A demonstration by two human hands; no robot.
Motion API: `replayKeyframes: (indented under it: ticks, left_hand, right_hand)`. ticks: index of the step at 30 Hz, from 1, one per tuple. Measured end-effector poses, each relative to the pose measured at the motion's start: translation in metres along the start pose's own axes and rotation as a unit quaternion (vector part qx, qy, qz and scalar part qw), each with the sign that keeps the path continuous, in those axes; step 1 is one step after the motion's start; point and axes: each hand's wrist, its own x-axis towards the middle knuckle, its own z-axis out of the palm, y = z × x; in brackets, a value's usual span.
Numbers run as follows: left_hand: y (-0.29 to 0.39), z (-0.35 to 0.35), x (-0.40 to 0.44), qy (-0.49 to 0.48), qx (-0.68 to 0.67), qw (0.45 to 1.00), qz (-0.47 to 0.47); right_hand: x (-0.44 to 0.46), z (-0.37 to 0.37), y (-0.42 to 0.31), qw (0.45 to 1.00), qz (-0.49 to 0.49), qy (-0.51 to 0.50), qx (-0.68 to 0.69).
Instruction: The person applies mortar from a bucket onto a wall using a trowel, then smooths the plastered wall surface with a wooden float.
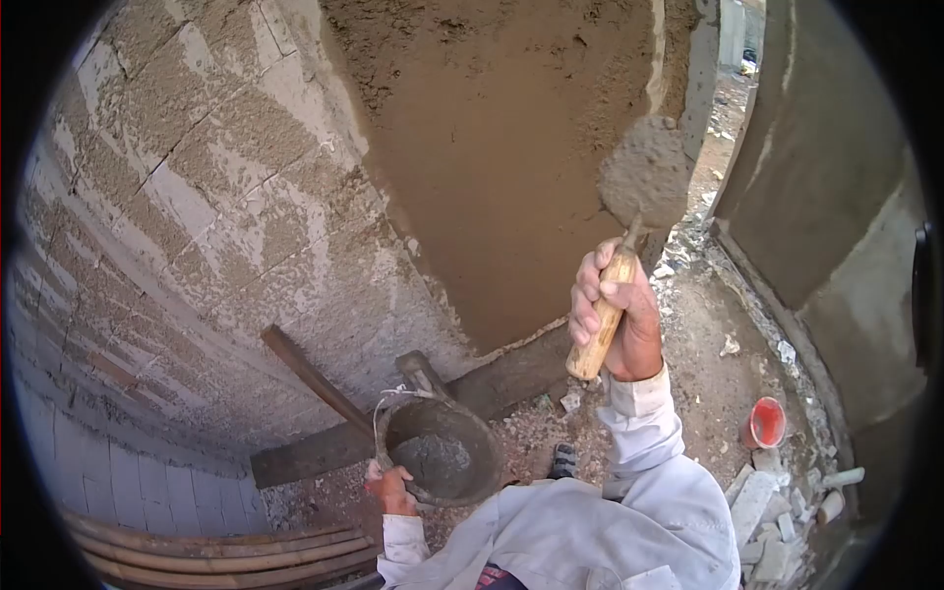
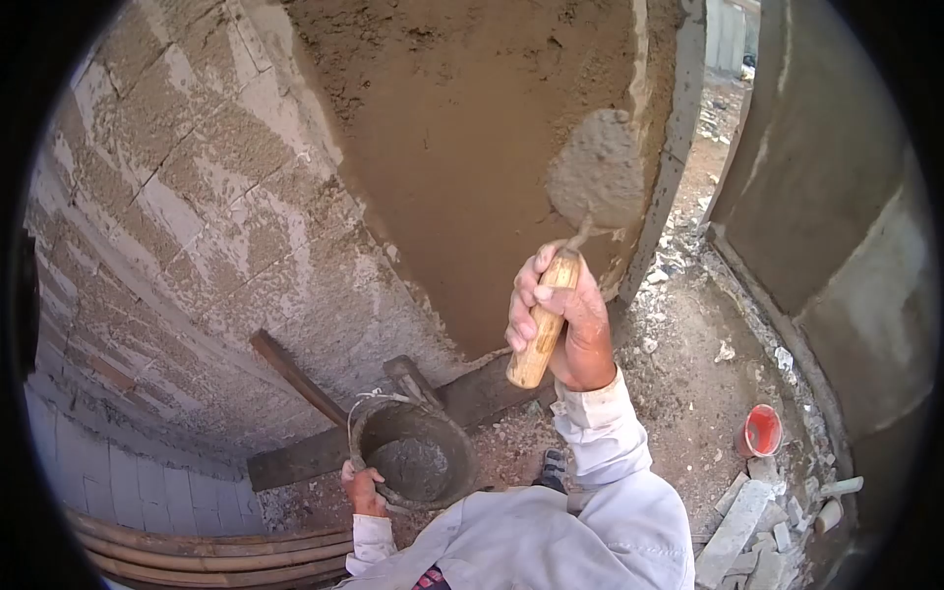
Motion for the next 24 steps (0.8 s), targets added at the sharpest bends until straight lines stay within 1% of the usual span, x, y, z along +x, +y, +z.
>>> replayKeyframes:
  ticks: [1, 3, 5, 6, 7, 8, 9, 11, 12, 13, 14, 15, 16, 17, 18, 19, 20, 21, 22, 23, 24]
  left_hand:
    - [0.002, -0.001, -0.003, 0.009, 0.013, 1.000, -0.005]
    - [0.000, -0.004, -0.007, 0.016, 0.002, 1.000, -0.008]
    - [0.003, 0.001, -0.014, 0.030, -0.008, 0.999, -0.010]
    - [0.007, 0.006, -0.018, 0.040, -0.014, 0.999, -0.010]
    - [0.006, 0.009, -0.020, 0.049, -0.019, 0.999, -0.010]
    - [-0.011, 0.003, -0.010, 0.050, -0.035, 0.998, -0.002]
    - [-0.007, 0.011, -0.011, 0.061, -0.050, 0.997, -0.002]
    - [0.000, 0.021, -0.020, 0.083, -0.077, 0.994, -0.003]
    - [-0.008, 0.015, -0.016, 0.053, -0.041, 0.998, -0.001]
    - [-0.003, 0.018, -0.018, 0.051, -0.046, 0.998, 0.000]
    - [0.003, 0.026, -0.023, 0.050, -0.047, 0.998, -0.003]
    - [0.007, 0.028, -0.029, 0.047, -0.047, 0.998, -0.007]
    - [0.003, 0.029, -0.024, 0.040, -0.030, 0.999, -0.006]
    - [0.004, 0.030, -0.023, 0.033, -0.019, 0.999, -0.014]
    - [0.003, 0.037, -0.021, 0.026, -0.016, 0.999, -0.020]
    - [0.002, 0.041, -0.022, 0.022, -0.011, 0.999, -0.027]
    - [0.001, 0.042, -0.020, 0.013, 0.008, 1.000, -0.026]
    - [0.000, 0.046, -0.015, 0.003, 0.025, 0.999, -0.022]
    - [0.002, 0.052, -0.013, -0.009, 0.041, 0.999, -0.018]
    - [0.007, 0.058, -0.014, -0.028, 0.043, 0.999, -0.008]
    - [0.013, 0.064, -0.017, -0.046, 0.044, 0.998, -0.001]
  right_hand:
    - [0.022, 0.008, -0.021, 0.996, -0.076, 0.014, -0.054]
    - [0.067, 0.008, -0.055, 0.955, -0.234, 0.055, -0.174]
    - [0.116, -0.008, -0.085, 0.877, -0.374, 0.102, -0.283]
    - [0.139, -0.016, -0.096, 0.836, -0.423, 0.149, -0.315]
    - [0.161, -0.025, -0.103, 0.790, -0.467, 0.196, -0.345]
    - [0.184, -0.037, -0.109, 0.738, -0.508, 0.242, -0.372]
    - [0.209, -0.056, -0.113, 0.670, -0.532, 0.301, -0.422]
    - [0.254, -0.111, -0.101, 0.513, -0.557, 0.411, -0.508]
    - [0.269, -0.137, -0.084, 0.488, -0.513, 0.418, -0.569]
    - [0.275, -0.162, -0.064, 0.460, -0.463, 0.423, -0.628]
    - [0.266, -0.179, -0.049, 0.449, -0.275, 0.316, -0.789]
    - [0.246, -0.195, -0.031, 0.406, -0.065, 0.187, -0.892]
    - [0.216, -0.211, 0.008, 0.414, -0.093, 0.088, -0.901]
    - [0.169, -0.201, 0.038, 0.476, -0.144, 0.004, -0.867]
    - [0.127, -0.168, 0.052, 0.550, -0.008, -0.027, -0.834]
    - [0.088, -0.154, 0.068, 0.597, 0.067, -0.063, -0.797]
    - [0.057, -0.153, 0.083, 0.621, 0.128, -0.124, -0.763]
    - [0.020, -0.179, 0.114, 0.642, 0.100, -0.174, -0.740]
    - [0.002, -0.175, 0.122, 0.669, 0.310, -0.236, -0.633]
    - [-0.017, -0.172, 0.130, 0.629, 0.510, -0.257, -0.528]
    - [-0.049, -0.181, 0.152, 0.645, 0.587, -0.239, -0.427]
